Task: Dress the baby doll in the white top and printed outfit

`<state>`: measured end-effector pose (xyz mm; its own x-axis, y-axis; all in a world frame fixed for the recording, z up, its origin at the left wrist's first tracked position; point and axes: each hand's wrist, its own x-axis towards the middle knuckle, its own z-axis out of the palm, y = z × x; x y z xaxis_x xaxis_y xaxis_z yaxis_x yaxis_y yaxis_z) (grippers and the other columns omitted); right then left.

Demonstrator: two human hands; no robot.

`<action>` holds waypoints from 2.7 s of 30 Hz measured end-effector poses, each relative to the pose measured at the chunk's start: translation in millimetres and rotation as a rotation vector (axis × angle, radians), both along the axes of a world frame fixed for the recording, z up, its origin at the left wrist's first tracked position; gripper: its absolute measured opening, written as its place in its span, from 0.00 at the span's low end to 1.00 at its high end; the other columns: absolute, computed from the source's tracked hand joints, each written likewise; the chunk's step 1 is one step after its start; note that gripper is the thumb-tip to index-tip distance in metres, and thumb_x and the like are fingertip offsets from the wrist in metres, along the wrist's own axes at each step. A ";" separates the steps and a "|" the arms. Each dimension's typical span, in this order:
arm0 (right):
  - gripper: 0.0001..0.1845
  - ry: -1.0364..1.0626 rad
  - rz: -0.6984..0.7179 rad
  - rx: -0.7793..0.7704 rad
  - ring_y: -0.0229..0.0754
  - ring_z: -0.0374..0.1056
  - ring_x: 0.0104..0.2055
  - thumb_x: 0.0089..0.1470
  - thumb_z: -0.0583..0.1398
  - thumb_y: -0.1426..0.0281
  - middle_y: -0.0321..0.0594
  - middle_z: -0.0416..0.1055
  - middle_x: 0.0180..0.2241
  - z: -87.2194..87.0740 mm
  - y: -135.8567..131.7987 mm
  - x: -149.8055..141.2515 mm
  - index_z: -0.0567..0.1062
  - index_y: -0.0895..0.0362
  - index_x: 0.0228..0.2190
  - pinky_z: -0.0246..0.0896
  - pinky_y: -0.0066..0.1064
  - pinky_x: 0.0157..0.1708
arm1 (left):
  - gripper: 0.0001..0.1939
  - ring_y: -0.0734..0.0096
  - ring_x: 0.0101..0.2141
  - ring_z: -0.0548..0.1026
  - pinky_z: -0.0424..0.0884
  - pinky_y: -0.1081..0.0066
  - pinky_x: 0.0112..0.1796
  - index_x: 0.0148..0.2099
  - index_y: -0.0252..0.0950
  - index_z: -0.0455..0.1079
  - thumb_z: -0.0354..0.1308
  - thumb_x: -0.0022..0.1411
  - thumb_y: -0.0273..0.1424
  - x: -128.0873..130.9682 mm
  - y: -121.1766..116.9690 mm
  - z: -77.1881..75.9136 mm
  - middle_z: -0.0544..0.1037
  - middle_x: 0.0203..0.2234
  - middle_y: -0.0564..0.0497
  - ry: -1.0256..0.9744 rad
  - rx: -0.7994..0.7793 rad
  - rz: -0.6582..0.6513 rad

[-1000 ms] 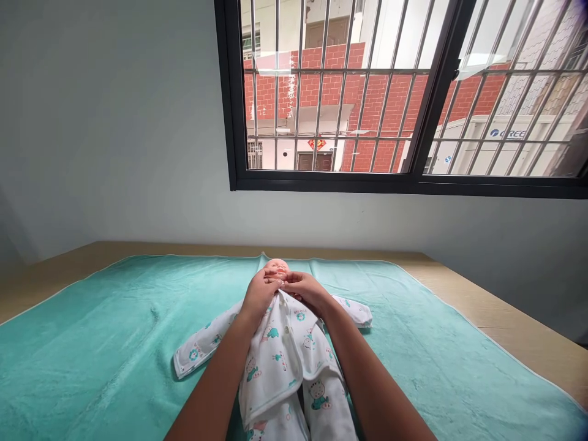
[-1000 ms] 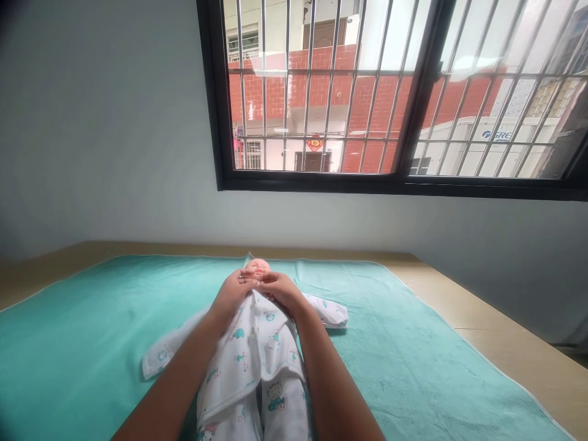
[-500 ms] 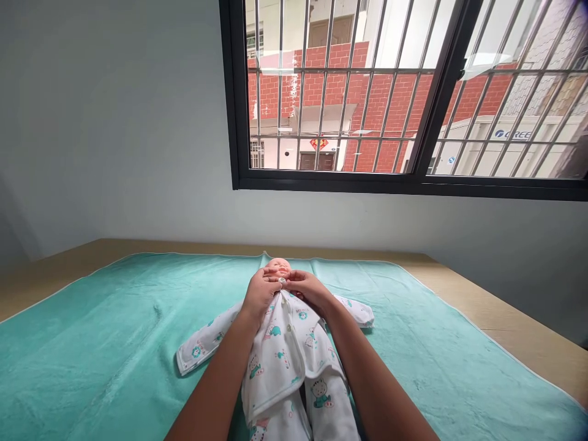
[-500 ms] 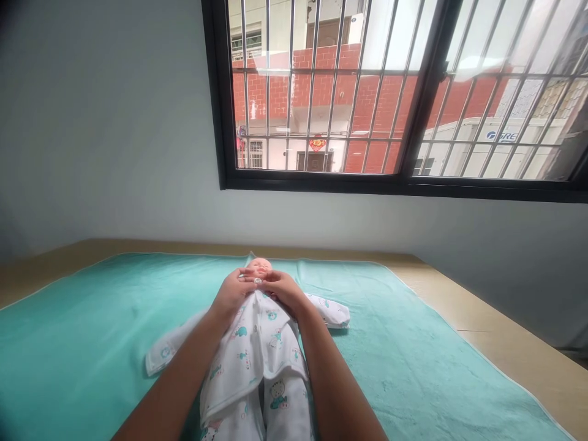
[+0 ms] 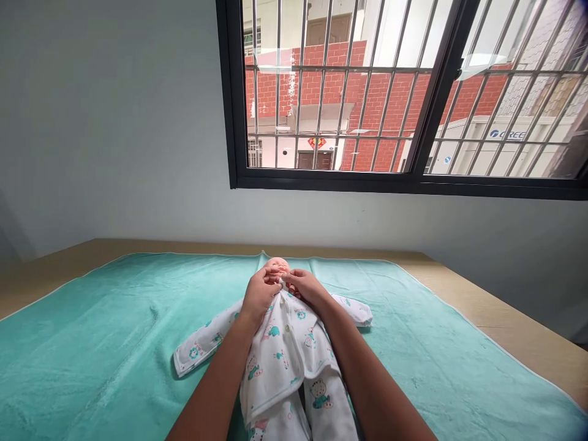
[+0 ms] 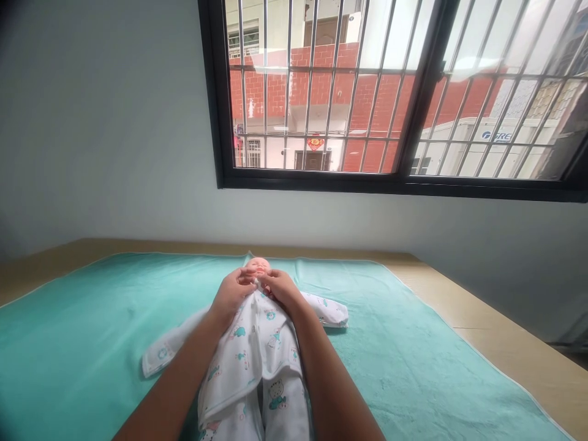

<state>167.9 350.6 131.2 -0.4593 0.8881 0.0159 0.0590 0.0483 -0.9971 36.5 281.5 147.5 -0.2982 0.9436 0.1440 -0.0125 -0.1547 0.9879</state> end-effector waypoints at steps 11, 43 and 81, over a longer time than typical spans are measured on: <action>0.15 0.036 -0.020 -0.029 0.31 0.53 0.19 0.47 0.63 0.61 0.31 0.61 0.18 0.1 -2.0 -3.4 0.66 0.57 0.22 0.44 0.26 0.19 | 0.12 0.62 0.42 0.78 0.70 0.67 0.45 0.41 0.35 0.75 0.60 0.52 0.25 1.9 -7.5 8.3 0.82 0.41 0.44 0.045 0.012 -0.053; 0.17 0.111 0.052 -0.167 0.31 0.50 0.20 0.38 0.70 0.64 0.31 0.60 0.17 -11.1 8.0 3.4 0.68 0.58 0.18 0.42 0.28 0.20 | 0.05 0.63 0.30 0.75 0.64 0.71 0.31 0.22 0.39 0.73 0.65 0.46 0.31 -4.3 -6.3 8.7 0.79 0.24 0.50 0.437 -0.117 0.030; 0.11 -0.279 -0.096 0.134 0.31 0.53 0.18 0.44 0.60 0.69 0.30 0.61 0.15 20.9 -20.0 -5.7 0.62 0.56 0.18 0.45 0.26 0.19 | 0.04 0.68 0.32 0.73 0.64 0.72 0.33 0.29 0.35 0.71 0.54 0.53 0.25 -21.7 -7.5 16.7 0.78 0.30 0.51 0.720 -0.127 -0.051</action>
<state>162.2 330.7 152.1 -0.3771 0.9259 0.0210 0.3399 0.1594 -0.9268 14.8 274.0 164.3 -0.1266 0.9761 0.1765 0.6422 -0.0550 0.7646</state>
